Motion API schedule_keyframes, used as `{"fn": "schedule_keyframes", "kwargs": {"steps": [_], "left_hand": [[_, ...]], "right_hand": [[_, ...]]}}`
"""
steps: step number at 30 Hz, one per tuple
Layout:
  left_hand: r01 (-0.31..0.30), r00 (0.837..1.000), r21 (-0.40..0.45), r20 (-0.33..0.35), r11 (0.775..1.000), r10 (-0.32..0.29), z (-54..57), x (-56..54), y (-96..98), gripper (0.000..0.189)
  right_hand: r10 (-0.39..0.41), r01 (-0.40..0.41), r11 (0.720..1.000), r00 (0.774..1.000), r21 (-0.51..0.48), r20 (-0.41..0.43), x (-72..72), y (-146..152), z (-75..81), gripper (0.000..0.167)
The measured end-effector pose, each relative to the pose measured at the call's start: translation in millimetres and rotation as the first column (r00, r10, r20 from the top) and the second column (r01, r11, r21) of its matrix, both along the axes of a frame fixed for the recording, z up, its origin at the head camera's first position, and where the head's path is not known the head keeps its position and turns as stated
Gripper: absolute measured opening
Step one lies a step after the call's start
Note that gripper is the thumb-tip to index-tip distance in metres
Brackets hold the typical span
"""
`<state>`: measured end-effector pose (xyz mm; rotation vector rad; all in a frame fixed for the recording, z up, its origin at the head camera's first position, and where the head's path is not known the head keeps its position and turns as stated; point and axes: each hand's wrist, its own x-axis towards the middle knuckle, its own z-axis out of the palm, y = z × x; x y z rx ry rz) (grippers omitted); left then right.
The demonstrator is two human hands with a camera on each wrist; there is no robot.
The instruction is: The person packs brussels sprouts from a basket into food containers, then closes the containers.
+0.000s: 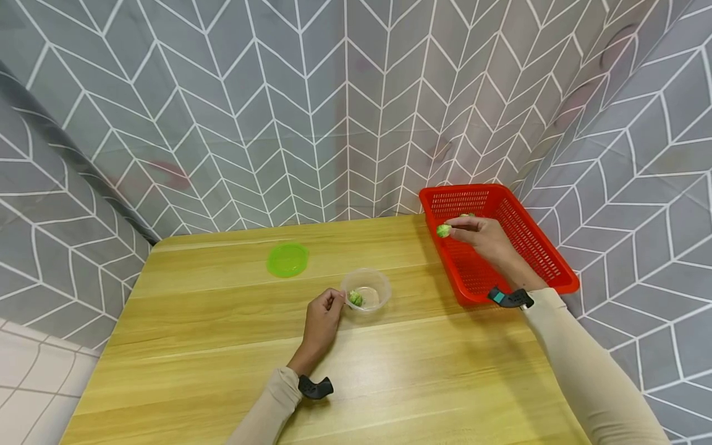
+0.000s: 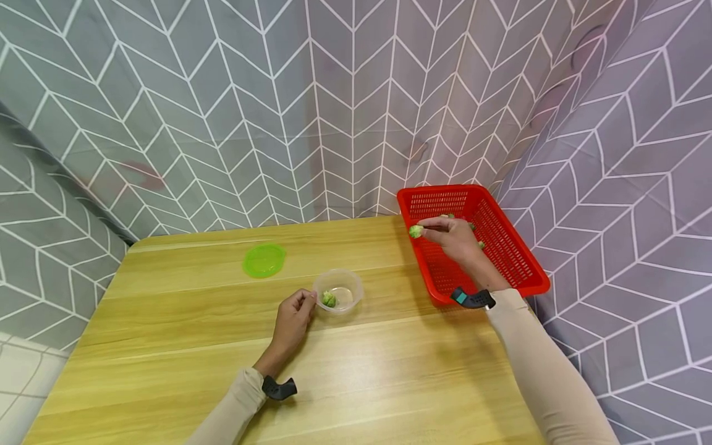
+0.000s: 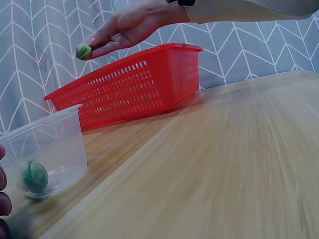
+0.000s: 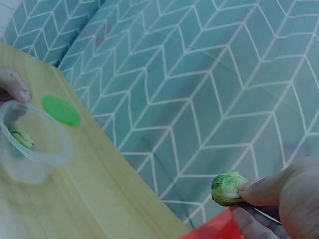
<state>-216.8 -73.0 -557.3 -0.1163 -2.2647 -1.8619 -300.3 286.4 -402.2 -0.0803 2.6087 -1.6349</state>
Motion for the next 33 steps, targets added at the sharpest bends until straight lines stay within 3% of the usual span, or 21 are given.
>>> {"fn": "schedule_keyframes", "kwargs": {"steps": [7,22,33], "left_hand": [[0.024,0.999,0.013,-0.047,1.0,-0.023,-3.0,-0.2,-2.1,0.027],[0.018,1.0,-0.011,-0.021,1.0,-0.018,-2.5,-0.1,-4.0,0.024],[0.028,0.999,0.007,-0.038,1.0,-0.028,-1.6,0.7,-3.9,0.026]], "right_hand": [[0.047,-0.048,0.999,0.998,0.019,0.034,3.9,-19.7,-0.9,0.037],[0.134,-0.135,0.991,0.99,0.019,0.037,8.8,-58.8,-12.0,0.029],[0.23,-0.231,0.972,0.972,0.033,0.04,12.9,-86.7,-22.6,0.026]]}}
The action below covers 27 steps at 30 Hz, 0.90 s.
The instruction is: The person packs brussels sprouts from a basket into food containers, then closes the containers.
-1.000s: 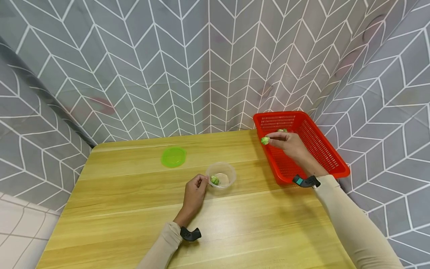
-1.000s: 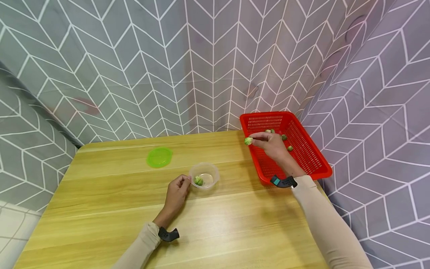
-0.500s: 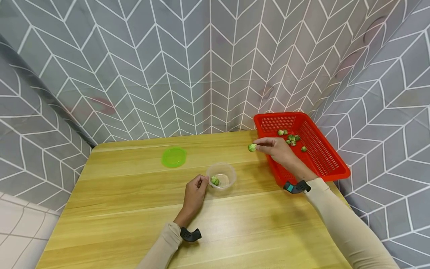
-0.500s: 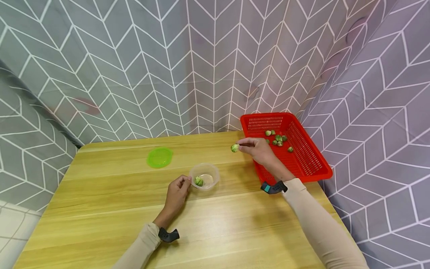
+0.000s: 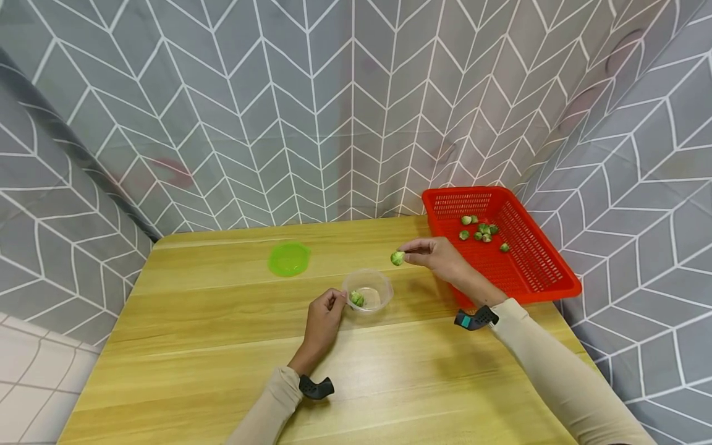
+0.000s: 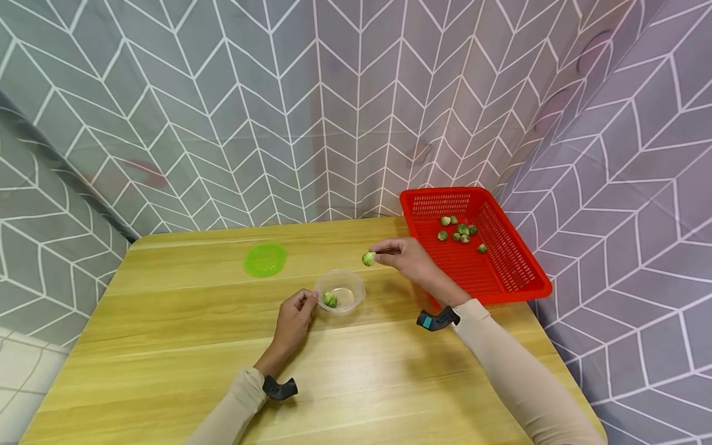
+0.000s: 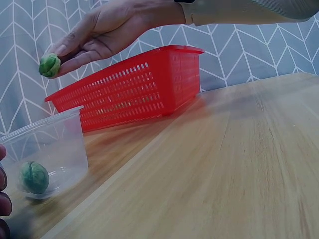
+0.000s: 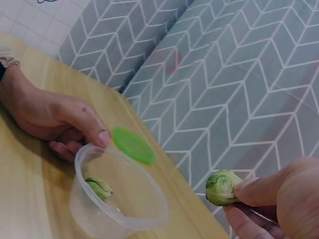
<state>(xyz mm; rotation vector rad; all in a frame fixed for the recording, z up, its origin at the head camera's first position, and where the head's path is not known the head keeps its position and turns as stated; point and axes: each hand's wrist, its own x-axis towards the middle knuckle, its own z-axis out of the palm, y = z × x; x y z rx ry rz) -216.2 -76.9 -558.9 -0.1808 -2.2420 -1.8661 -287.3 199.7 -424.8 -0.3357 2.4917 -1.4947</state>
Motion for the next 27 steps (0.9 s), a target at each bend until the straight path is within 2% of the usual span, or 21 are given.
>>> {"fn": "schedule_keyframes", "kwargs": {"steps": [5,21,24,27], "left_hand": [[-0.002,1.0,-0.016,0.008,1.0,0.003,0.8,0.0,0.0,0.025],[-0.006,1.0,0.002,0.014,1.0,0.005,0.3,-0.4,0.2,0.026],[-0.017,0.999,-0.006,0.032,1.0,0.017,7.3,1.8,1.8,0.027],[-0.025,0.999,-0.01,0.044,1.0,0.025,21.7,8.0,4.3,0.027]], "right_hand": [[0.037,-0.036,0.999,0.999,-0.04,0.028,3.9,-9.7,-2.3,0.026],[0.14,-0.14,0.99,0.99,-0.014,0.022,13.3,-37.6,-14.7,0.021],[0.157,-0.157,0.987,0.987,-0.023,0.021,14.0,-42.3,-19.2,0.021],[0.165,-0.165,0.986,0.986,-0.014,0.022,15.3,-47.0,-22.7,0.019]]}}
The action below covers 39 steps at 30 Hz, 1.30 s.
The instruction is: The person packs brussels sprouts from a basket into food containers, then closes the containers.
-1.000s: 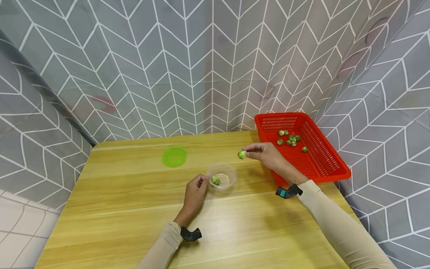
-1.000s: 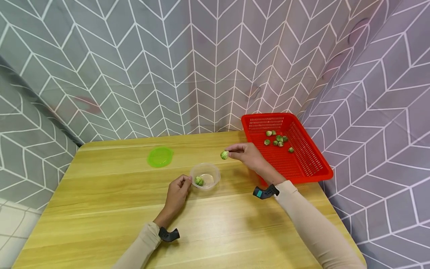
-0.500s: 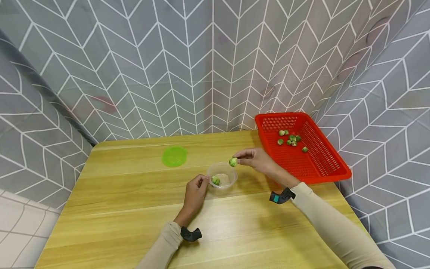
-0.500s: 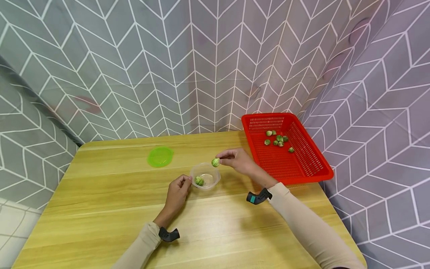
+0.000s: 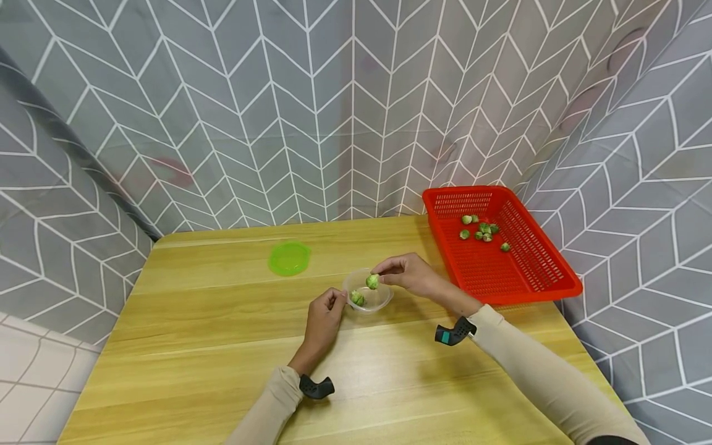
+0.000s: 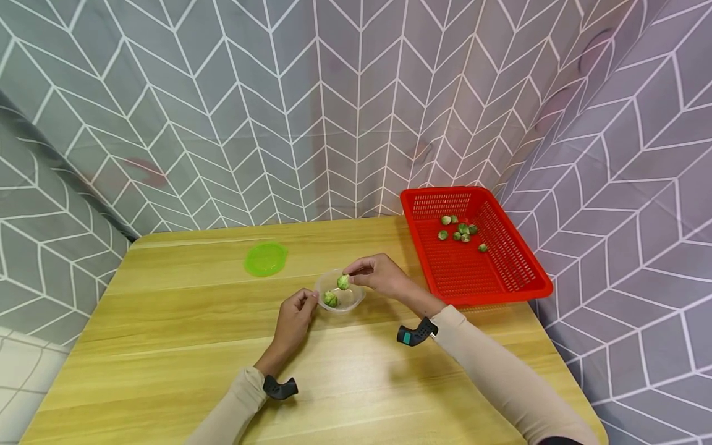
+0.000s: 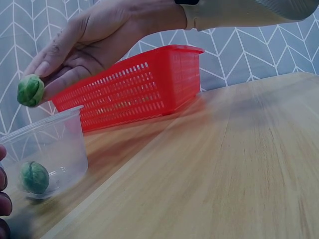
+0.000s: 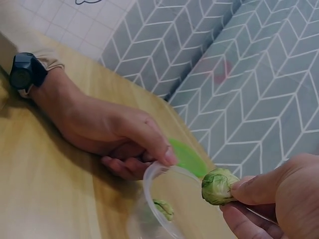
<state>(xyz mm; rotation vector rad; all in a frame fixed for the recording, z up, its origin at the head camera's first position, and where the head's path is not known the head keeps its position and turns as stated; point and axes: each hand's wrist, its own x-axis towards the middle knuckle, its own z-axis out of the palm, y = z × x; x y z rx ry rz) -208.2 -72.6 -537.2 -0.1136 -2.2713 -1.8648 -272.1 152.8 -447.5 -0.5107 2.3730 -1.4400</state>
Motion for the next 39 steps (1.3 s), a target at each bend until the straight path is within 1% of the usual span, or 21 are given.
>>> {"fn": "schedule_keyframes", "kwargs": {"steps": [2,3,4,7,14,24,31,34,39], "left_hand": [[0.002,1.0,0.005,-0.007,1.0,-0.002,9.8,4.5,1.1,0.027],[0.002,1.0,0.006,-0.008,1.0,-0.002,9.9,4.8,1.2,0.028],[0.004,1.0,0.011,-0.009,1.0,-0.004,14.6,7.0,1.6,0.027],[0.01,1.0,0.013,-0.01,1.0,-0.01,16.7,8.1,1.1,0.028],[0.025,1.0,0.023,-0.013,0.999,-0.024,15.5,7.5,0.3,0.029],[0.036,0.999,0.023,-0.016,0.999,-0.036,15.0,7.6,-1.3,0.029],[0.022,1.0,0.023,-0.007,0.999,-0.022,14.3,7.8,-0.7,0.028],[0.022,1.0,0.025,-0.004,0.999,-0.022,15.4,7.7,-0.5,0.028],[0.026,1.0,0.026,-0.005,0.999,-0.026,17.2,8.2,-0.5,0.027]], "right_hand": [[0.003,-0.003,1.0,1.0,0.011,0.002,1.3,-3.6,-1.2,0.019],[0.005,-0.005,1.0,1.0,0.015,0.004,2.1,-5.2,-1.9,0.018],[0.009,-0.009,1.0,1.0,0.018,0.005,2.5,-6.8,-2.7,0.018],[0.021,-0.021,0.999,1.0,0.024,0.013,4.6,-11.3,-4.4,0.018],[0.046,-0.047,0.998,0.998,0.043,0.033,8.0,-20.1,-10.1,0.018],[0.083,-0.083,0.992,0.997,0.095,0.001,9.5,-28.4,-20.1,0.015],[0.103,-0.1,0.982,0.995,0.158,-0.011,12.0,-33.0,-16.9,0.014],[0.114,-0.111,0.979,0.993,0.174,-0.01,11.5,-33.8,-16.5,0.014],[0.134,-0.125,0.971,0.99,0.202,-0.035,9.7,-34.2,-16.3,0.014]]}}
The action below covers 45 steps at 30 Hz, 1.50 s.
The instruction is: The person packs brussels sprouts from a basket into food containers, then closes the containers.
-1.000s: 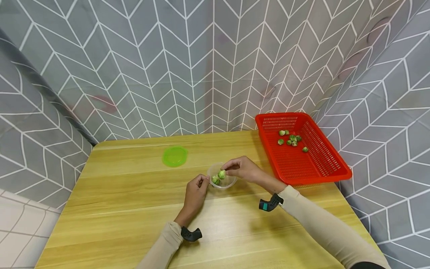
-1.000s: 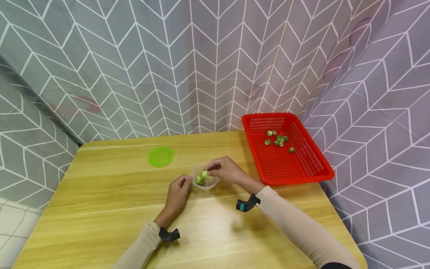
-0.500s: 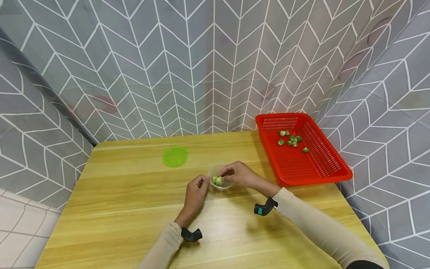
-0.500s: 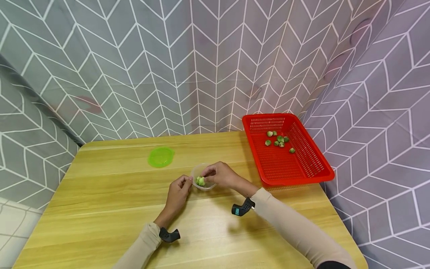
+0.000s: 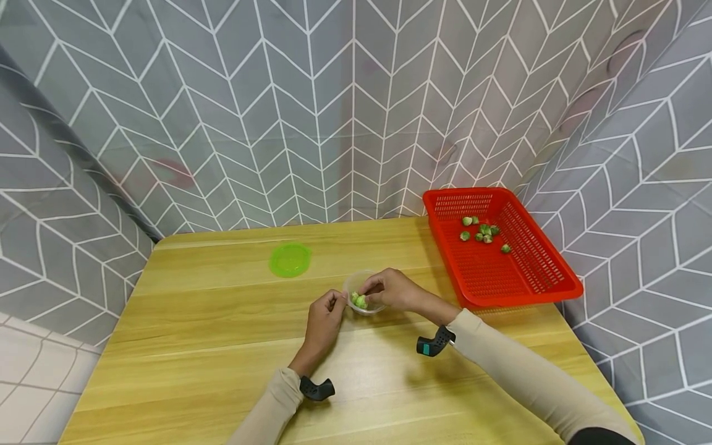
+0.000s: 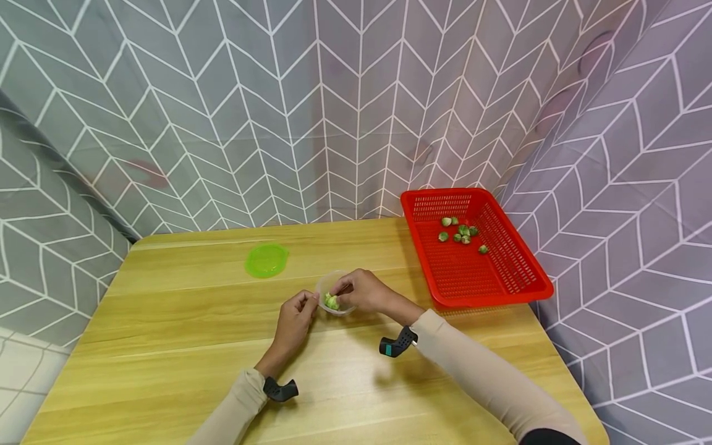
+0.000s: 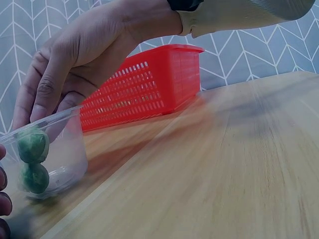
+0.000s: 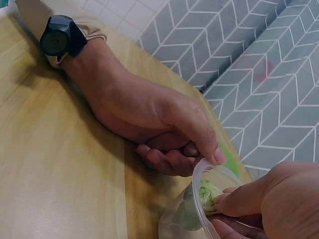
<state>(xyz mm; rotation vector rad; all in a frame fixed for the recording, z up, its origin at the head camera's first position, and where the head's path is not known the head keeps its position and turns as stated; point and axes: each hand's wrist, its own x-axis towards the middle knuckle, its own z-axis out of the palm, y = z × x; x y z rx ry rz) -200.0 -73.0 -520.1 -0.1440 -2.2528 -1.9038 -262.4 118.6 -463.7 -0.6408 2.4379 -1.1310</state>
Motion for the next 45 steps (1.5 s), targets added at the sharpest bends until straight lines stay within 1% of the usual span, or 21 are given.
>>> {"fn": "schedule_keyframes", "kwargs": {"steps": [6,13,27,35,42,45], "left_hand": [[0.012,1.0,-0.005,-0.005,1.0,-0.012,0.7,0.7,-0.9,0.028],[0.01,1.0,0.001,-0.006,1.0,-0.01,-0.5,0.8,-1.1,0.028],[0.01,1.0,-0.006,-0.006,1.0,-0.01,0.0,1.2,-1.3,0.029],[0.003,1.0,-0.001,0.006,1.0,-0.003,-1.5,0.5,-0.7,0.029],[0.008,1.0,0.004,0.0,1.0,-0.008,-2.8,-0.5,-1.1,0.028],[0.006,1.0,0.006,-0.003,1.0,-0.006,-3.0,-1.0,-0.9,0.027]], "right_hand": [[0.024,-0.024,1.0,1.0,-0.004,-0.004,-0.4,-0.9,0.5,0.014],[0.006,-0.006,1.0,0.999,-0.018,0.035,0.6,-1.7,-0.5,0.016],[0.006,-0.006,1.0,0.999,-0.014,0.033,1.3,-2.4,0.5,0.016],[-0.004,0.005,1.0,0.999,-0.014,0.05,1.4,-3.1,0.1,0.016],[0.004,-0.004,1.0,1.0,-0.005,-0.002,0.6,-2.3,0.7,0.015],[0.005,-0.005,1.0,1.0,-0.006,-0.001,0.3,-2.0,0.4,0.015]]}}
